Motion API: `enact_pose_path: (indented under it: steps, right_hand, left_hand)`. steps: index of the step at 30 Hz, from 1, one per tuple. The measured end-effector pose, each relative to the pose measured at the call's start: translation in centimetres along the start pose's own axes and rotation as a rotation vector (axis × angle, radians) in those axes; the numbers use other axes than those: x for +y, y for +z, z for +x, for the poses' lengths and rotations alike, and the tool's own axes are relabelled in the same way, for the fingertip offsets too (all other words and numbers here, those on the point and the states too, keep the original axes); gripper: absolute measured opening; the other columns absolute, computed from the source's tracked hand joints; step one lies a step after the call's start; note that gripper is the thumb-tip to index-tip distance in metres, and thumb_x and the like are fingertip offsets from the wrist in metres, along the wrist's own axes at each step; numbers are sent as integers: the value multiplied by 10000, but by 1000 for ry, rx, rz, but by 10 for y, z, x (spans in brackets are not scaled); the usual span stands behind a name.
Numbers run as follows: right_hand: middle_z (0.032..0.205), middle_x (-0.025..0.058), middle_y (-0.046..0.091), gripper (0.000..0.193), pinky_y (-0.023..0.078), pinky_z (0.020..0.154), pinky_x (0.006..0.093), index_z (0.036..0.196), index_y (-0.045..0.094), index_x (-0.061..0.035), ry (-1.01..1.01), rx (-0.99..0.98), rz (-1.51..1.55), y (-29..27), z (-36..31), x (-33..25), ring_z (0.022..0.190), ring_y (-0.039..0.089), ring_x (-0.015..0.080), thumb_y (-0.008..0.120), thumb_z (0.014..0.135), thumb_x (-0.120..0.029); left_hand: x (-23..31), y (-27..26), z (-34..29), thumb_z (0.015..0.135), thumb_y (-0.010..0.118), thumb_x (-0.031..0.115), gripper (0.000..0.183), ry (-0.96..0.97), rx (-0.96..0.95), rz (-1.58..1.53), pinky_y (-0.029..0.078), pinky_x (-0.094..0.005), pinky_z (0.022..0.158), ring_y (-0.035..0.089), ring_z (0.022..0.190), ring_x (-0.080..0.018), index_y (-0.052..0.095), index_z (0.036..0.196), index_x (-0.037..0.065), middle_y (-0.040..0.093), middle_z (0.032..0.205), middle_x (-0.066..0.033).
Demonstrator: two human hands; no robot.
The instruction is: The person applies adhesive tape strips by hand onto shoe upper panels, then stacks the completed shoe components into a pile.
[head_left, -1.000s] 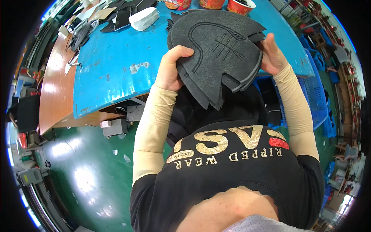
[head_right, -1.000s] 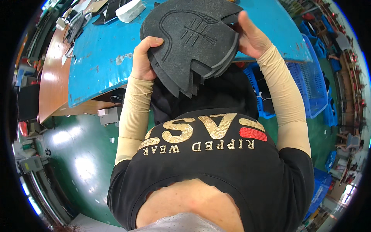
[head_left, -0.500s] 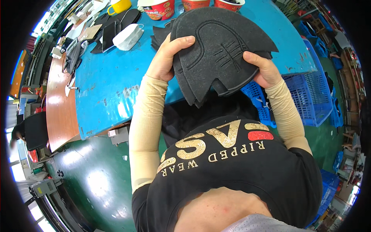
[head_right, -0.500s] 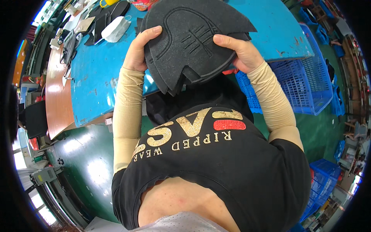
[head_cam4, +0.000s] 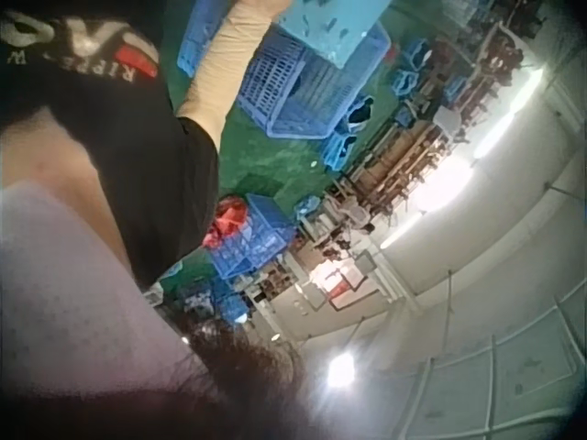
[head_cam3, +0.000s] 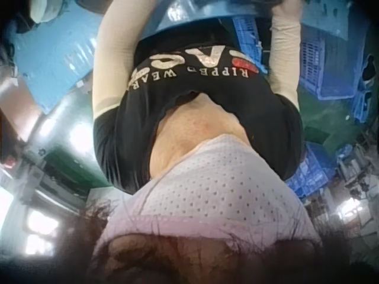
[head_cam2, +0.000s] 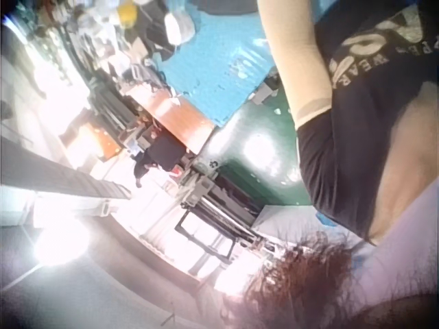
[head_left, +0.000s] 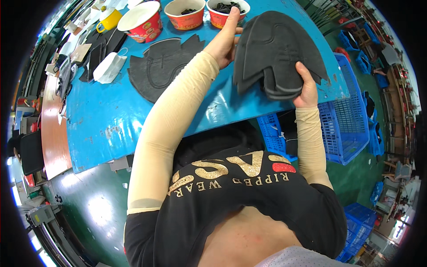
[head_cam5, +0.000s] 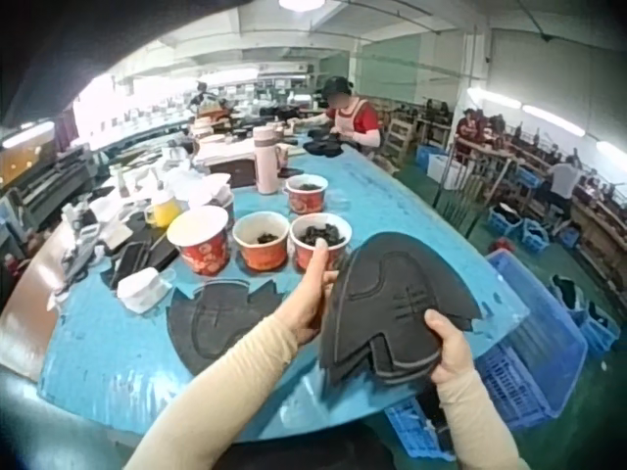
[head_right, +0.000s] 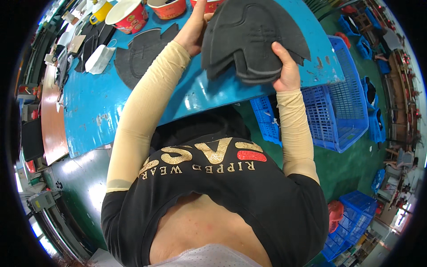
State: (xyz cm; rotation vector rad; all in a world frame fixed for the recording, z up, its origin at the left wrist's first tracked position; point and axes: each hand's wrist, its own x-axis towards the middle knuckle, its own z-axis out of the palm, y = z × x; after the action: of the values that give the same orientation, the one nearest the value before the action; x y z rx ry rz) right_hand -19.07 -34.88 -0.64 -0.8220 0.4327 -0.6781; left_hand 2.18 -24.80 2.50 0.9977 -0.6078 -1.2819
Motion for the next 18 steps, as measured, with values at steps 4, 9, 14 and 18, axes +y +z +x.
enact_pose_path:
  steps: [4, 9, 14, 18]
  right_hand:
    - [1169, 121, 560, 396, 471, 907, 352, 1203, 496, 0, -150, 53, -137, -18, 14, -7, 1041, 567, 219, 604, 834, -95]
    - [1286, 92, 466, 572, 375, 1000, 368, 1314, 390, -44, -377, -106, -287, -58, 34, 0, 1170, 462, 219, 651, 811, -125]
    - [1426, 136, 292, 1027, 230, 1075, 349, 1415, 182, -36, -368, -169, -673, -75, 10, -52, 1323, 274, 259, 823, 626, -177]
    - [1458, 158, 227, 1201, 165, 1085, 385, 1434, 105, -38, -493, -468, -977, -21, -5, -105, 1359, 197, 280, 834, 547, -389]
  left_hand:
    - [-13, 18, 12, 726, 731, 372, 749, 162, -103, 200, 458, -310, 884, 574, 1017, -192, 402, 1260, -38, 569, 1122, -156]
    - [-13, 25, 25, 652, 782, 192, 806, 695, -2, 574, 436, -308, 917, 532, 1065, -219, 345, 1284, -52, 521, 1165, -164]
    - [-25, 8, 11, 635, 787, 117, 805, 776, 44, 649, 427, -296, 917, 523, 1058, -185, 343, 1291, -26, 519, 1156, -136]
    - [-27, 15, 12, 639, 787, 124, 824, 716, 33, 572, 415, -301, 934, 511, 1078, -192, 323, 1302, -26, 507, 1172, -146]
